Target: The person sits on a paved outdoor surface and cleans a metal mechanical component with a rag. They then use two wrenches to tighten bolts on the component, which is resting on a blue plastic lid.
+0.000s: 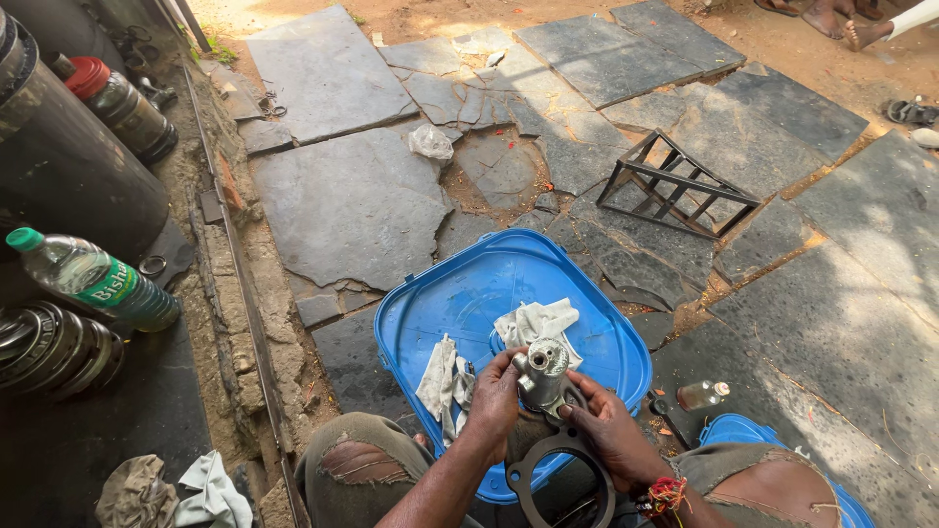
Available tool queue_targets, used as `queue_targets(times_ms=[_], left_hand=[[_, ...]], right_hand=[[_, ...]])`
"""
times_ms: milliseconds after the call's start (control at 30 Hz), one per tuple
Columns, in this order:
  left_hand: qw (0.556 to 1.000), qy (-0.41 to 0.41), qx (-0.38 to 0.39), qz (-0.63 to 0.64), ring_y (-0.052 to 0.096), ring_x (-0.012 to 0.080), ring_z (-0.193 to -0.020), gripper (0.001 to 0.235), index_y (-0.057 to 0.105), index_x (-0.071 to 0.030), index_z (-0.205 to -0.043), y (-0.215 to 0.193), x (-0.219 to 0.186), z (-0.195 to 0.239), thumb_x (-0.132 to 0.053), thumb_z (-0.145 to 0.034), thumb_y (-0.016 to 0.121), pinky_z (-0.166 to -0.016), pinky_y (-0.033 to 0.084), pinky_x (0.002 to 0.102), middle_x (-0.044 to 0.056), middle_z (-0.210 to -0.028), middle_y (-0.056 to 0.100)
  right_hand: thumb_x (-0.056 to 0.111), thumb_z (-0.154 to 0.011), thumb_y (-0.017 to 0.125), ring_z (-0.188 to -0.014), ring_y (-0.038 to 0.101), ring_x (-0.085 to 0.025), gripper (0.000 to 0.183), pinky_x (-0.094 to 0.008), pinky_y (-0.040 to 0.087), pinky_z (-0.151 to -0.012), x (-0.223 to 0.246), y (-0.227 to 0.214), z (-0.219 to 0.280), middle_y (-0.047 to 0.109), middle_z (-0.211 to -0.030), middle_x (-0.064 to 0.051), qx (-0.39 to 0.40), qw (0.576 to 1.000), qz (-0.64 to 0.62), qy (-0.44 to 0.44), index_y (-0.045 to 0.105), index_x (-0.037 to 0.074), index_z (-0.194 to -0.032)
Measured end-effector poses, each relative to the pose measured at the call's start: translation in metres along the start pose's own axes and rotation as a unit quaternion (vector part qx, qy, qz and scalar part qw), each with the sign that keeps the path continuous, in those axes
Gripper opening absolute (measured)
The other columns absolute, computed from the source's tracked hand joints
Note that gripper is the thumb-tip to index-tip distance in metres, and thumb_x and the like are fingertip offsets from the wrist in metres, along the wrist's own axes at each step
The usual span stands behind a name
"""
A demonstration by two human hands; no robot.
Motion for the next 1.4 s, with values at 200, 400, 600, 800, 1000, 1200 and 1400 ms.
queue_targets(times_ms=[200,400,600,800,1000,1200,1400], left_hand=[[0.997,0.015,0.014,-0.073,0.056,0.0221,-0.130,0.046,0.058,-0.019,-0.143,-0.003,0.000,-0.002,-0.020,-0.103,0.036,-0.112,0.046,0.041,0.011,-0.138,0.056],[0.979,-0.008,0.091,-0.182,0.051,0.0276,-0.133,0.081,0.044,-0.022,-0.154,0.002,-0.023,0.017,-0.006,-0.076,0.060,-0.110,0.047,0.041,0.010,-0.149,0.043],[0.967,0.126,0.038,-0.218,0.056,0.0266,-0.130,0.101,0.042,-0.013,-0.149,0.011,-0.031,0.027,-0.017,-0.063,0.096,-0.105,0.053,0.039,0.014,-0.139,0.050],[0.971,0.176,0.035,-0.160,0.065,0.0236,-0.118,0.094,0.044,-0.007,-0.144,0.010,-0.022,0.018,-0.010,-0.065,0.094,-0.098,0.060,0.035,0.011,-0.127,0.058],[0.975,0.176,0.102,-0.090,0.064,0.0210,-0.116,0.085,0.044,-0.008,-0.140,0.016,-0.023,0.019,-0.002,-0.067,0.089,-0.092,0.064,0.037,0.009,-0.125,0.051],[0.979,0.146,0.112,-0.091,0.068,0.0194,-0.112,0.087,0.042,-0.010,-0.139,0.017,-0.029,0.028,-0.009,-0.066,0.091,-0.093,0.064,0.035,0.007,-0.120,0.064],[0.950,0.187,-0.022,-0.250,0.071,0.0171,-0.102,0.075,0.052,-0.008,-0.129,0.010,-0.040,0.035,-0.029,-0.069,0.093,-0.086,0.061,0.034,0.008,-0.114,0.068]], right_hand=[[0.006,-0.087,0.068,-0.098,0.067,-0.012,0.065,-0.028,0.057,-0.083,0.001,0.001,0.000,0.070,-0.122,-0.012,0.010,1.000,-0.003,-0.009,0.047,-0.002,-0.149],[0.008,-0.088,0.068,-0.097,0.068,-0.014,0.065,-0.030,0.058,-0.081,-0.006,-0.006,-0.001,0.070,-0.118,-0.013,0.021,0.999,-0.039,-0.003,0.044,-0.003,-0.148],[0.012,-0.093,0.062,-0.113,0.063,-0.017,0.065,-0.032,0.053,-0.096,-0.021,-0.027,-0.011,0.063,-0.135,-0.013,0.021,0.997,0.052,-0.059,0.041,-0.001,-0.153],[0.017,-0.097,0.049,-0.127,0.058,-0.015,0.059,-0.028,0.046,-0.105,-0.016,-0.038,-0.016,0.056,-0.148,-0.009,0.012,0.992,0.103,-0.065,0.043,-0.001,-0.153],[0.015,-0.097,0.049,-0.107,0.062,-0.016,0.058,-0.032,0.052,-0.093,-0.003,-0.028,-0.009,0.063,-0.135,-0.013,0.033,0.999,0.041,-0.009,0.046,0.001,-0.153],[0.008,-0.095,0.045,-0.111,0.062,-0.012,0.059,-0.029,0.052,-0.096,0.020,-0.013,0.004,0.064,-0.137,-0.010,0.066,0.990,0.117,-0.051,0.047,0.004,-0.153],[0.002,-0.095,0.044,-0.112,0.061,-0.010,0.061,-0.027,0.052,-0.096,0.014,-0.002,0.002,0.061,-0.140,-0.008,0.080,0.991,0.097,-0.043,0.042,0.006,-0.156]])
Point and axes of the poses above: each hand's wrist, its own z-axis away from the middle knuckle, its own y-axis out of the palm, x = y × z, the point moved 8 cm from there along -z, towards the middle knuckle
